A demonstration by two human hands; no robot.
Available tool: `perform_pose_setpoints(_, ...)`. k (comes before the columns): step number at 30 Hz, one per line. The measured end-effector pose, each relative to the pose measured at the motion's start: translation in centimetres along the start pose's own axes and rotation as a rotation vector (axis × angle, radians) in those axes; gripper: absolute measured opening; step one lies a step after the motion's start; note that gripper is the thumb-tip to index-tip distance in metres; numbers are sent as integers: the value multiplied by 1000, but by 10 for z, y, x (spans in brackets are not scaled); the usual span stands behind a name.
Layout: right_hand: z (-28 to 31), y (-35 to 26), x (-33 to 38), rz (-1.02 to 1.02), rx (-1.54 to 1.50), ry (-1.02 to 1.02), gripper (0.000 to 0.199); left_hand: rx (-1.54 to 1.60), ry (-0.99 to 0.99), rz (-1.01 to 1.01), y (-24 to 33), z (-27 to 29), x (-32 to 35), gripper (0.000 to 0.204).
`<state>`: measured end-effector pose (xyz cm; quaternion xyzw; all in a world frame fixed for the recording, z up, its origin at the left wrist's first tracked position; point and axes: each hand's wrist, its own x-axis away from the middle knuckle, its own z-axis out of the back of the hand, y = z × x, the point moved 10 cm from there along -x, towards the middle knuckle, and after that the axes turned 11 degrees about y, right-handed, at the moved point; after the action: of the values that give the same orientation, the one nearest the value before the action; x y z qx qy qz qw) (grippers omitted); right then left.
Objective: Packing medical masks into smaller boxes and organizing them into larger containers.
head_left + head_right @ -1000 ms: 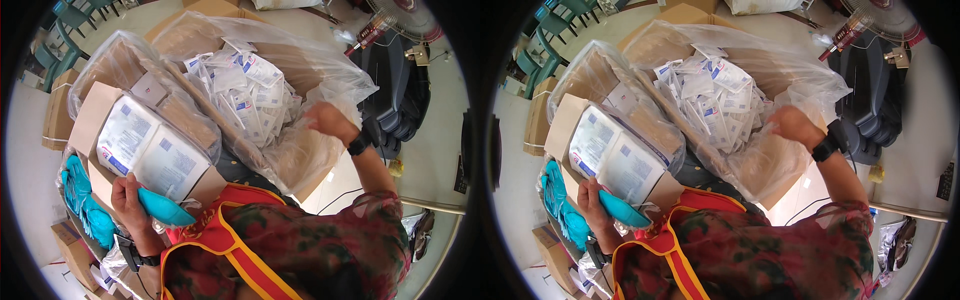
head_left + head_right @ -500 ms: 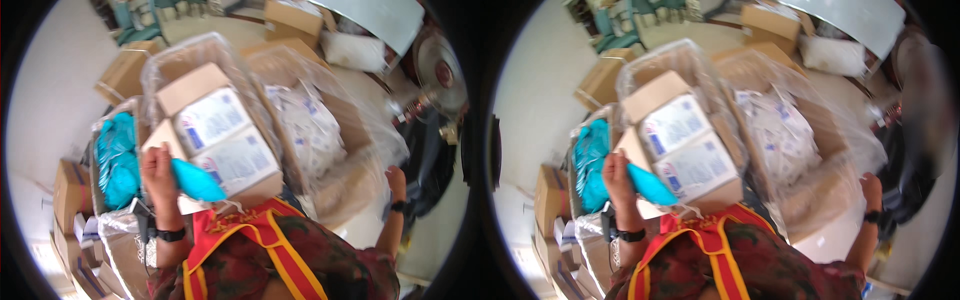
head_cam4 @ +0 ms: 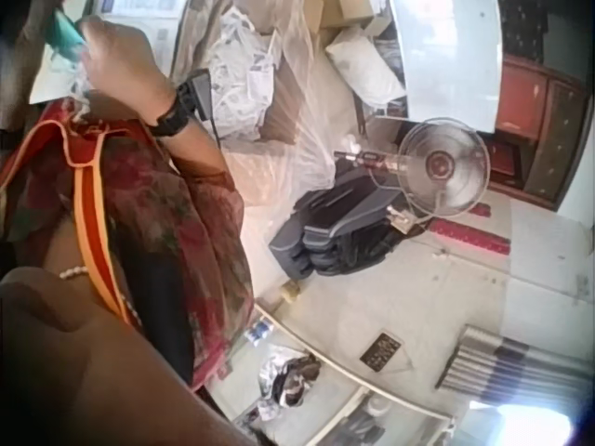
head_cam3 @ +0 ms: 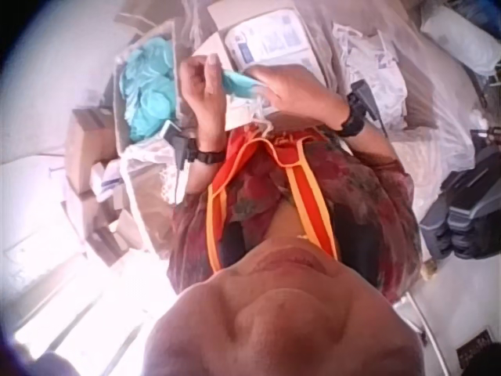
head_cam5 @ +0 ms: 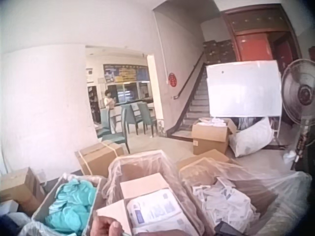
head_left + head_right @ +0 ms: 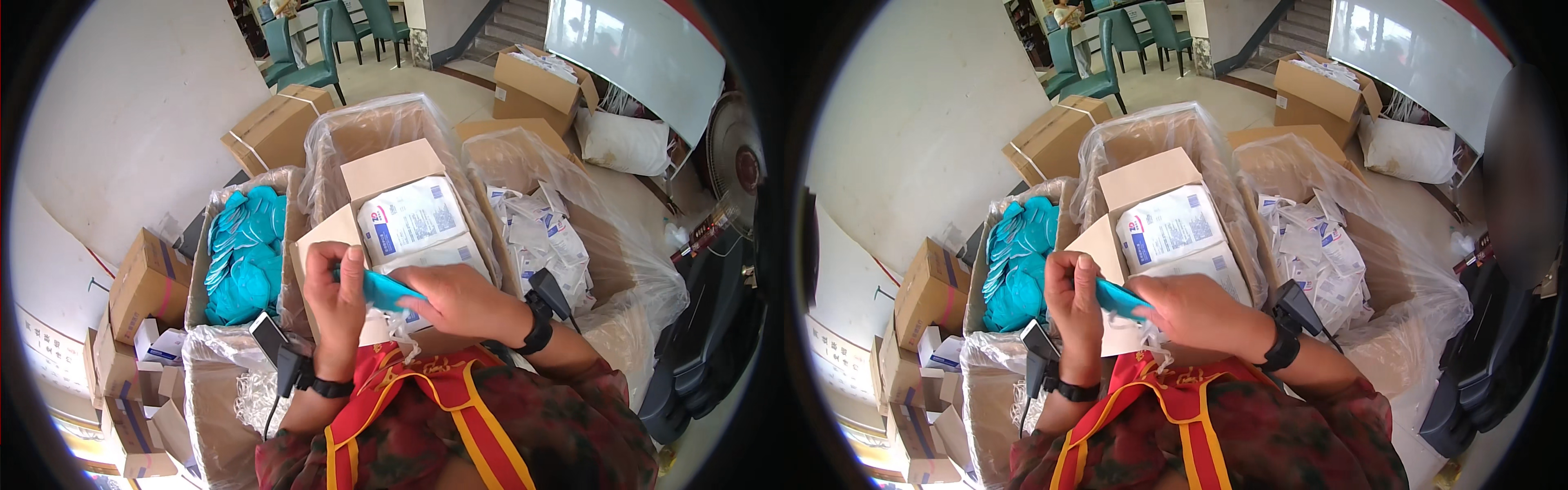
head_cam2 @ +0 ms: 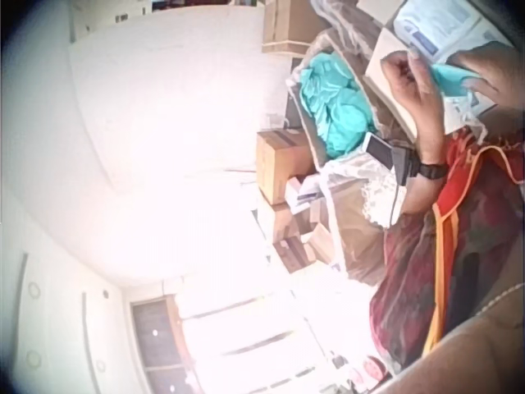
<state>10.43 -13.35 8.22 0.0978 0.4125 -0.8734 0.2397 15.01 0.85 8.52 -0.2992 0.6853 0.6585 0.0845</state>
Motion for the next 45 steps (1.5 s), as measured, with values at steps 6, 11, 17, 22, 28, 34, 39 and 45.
perform_pose_setpoints(6,-7,-12,2,223,239,164,14,340,-103,598,-50,-11,20,30)
perform_pose_setpoints(11,-28,-22,11,246,66,154,14,496,49,651,-66,4,30,36)
perform_pose_setpoints(17,-24,3,18,-4,-194,-63,38,405,60,644,-71,47,17,45)
perform_pose_setpoints(22,19,69,10,-18,10,188,39,273,234,388,-18,138,-44,44)
perform_pose_setpoints(28,-23,85,-11,150,327,52,40,145,132,204,9,132,-39,41)
perform_pose_setpoints(34,-32,92,-17,51,361,-100,48,111,6,441,-40,85,4,38)
perform_pose_setpoints(39,-26,103,-13,45,263,-41,39,9,-141,539,-73,58,17,39)
perform_pose_setpoints(45,-35,86,-23,121,272,-49,32,-26,-236,535,-76,36,27,38)
